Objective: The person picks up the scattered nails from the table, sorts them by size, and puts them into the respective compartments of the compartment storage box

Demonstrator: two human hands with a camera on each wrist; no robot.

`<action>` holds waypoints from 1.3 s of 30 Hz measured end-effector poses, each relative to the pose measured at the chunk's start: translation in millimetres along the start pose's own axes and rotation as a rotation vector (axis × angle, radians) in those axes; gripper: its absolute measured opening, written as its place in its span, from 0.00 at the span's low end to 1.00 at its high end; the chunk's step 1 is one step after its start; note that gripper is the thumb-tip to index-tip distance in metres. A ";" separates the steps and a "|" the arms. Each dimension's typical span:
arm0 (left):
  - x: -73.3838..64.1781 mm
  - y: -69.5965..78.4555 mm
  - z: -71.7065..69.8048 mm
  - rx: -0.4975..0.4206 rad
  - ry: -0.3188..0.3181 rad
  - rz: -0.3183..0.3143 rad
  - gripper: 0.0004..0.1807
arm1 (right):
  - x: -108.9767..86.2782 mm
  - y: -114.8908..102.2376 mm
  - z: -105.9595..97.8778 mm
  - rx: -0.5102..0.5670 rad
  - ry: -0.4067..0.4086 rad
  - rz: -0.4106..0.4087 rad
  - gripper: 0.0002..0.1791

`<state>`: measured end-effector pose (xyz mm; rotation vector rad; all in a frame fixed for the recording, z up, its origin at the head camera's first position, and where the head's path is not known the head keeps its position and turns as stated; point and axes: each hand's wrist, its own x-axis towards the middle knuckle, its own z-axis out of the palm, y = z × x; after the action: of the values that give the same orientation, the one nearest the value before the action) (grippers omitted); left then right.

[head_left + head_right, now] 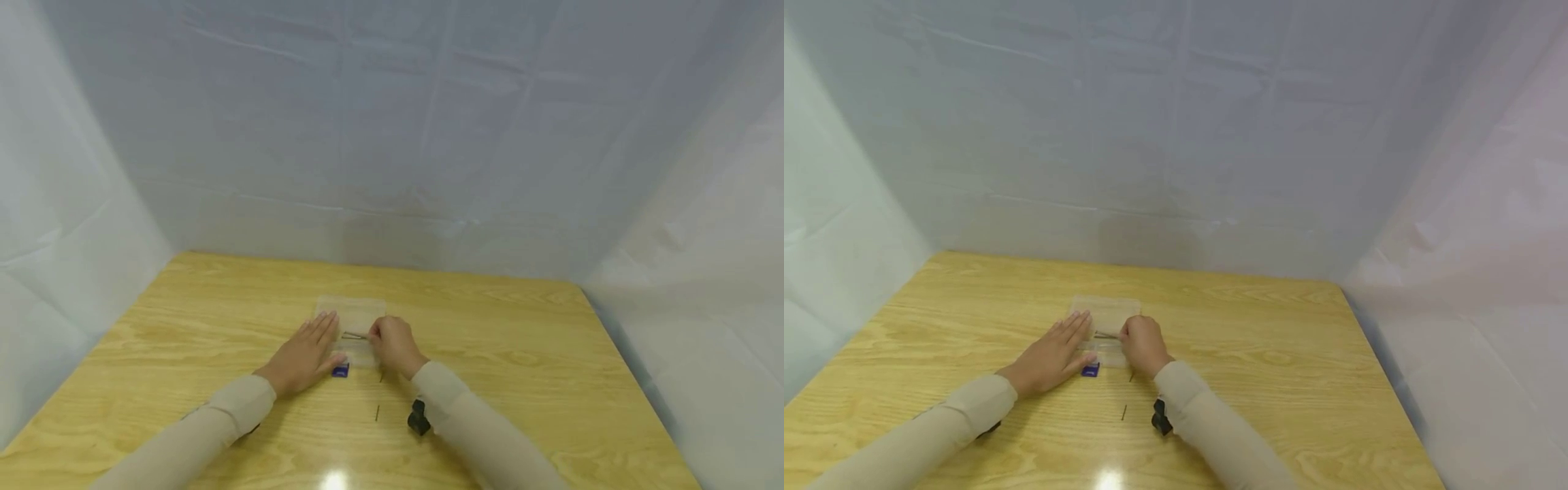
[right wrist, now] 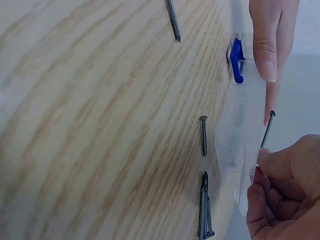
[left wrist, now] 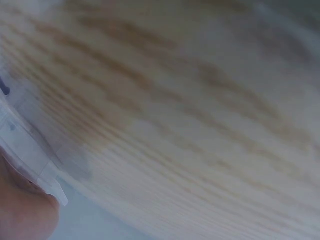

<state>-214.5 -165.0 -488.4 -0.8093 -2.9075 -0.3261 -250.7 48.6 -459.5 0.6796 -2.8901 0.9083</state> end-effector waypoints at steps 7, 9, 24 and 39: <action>-0.9 0.3 0.7 -0.010 -0.022 -0.017 0.41 | 0.7 -0.9 4.4 -0.038 0.004 0.001 0.08; -0.5 0.6 0.6 -0.015 -0.012 -0.012 0.41 | 0.4 -1.7 4.8 -0.055 0.016 -0.005 0.08; -1.6 1.3 -2.5 -0.004 -0.001 -0.011 0.40 | -2.4 0.3 5.6 0.020 0.061 0.005 0.04; -1.5 2.0 -3.2 0.003 -0.014 -0.010 0.40 | -2.4 13.8 -20.7 0.181 0.066 0.057 0.05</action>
<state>-212.1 -164.8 -485.2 -0.8002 -2.9255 -0.3176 -256.2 71.1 -450.2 0.5686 -2.8062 1.1867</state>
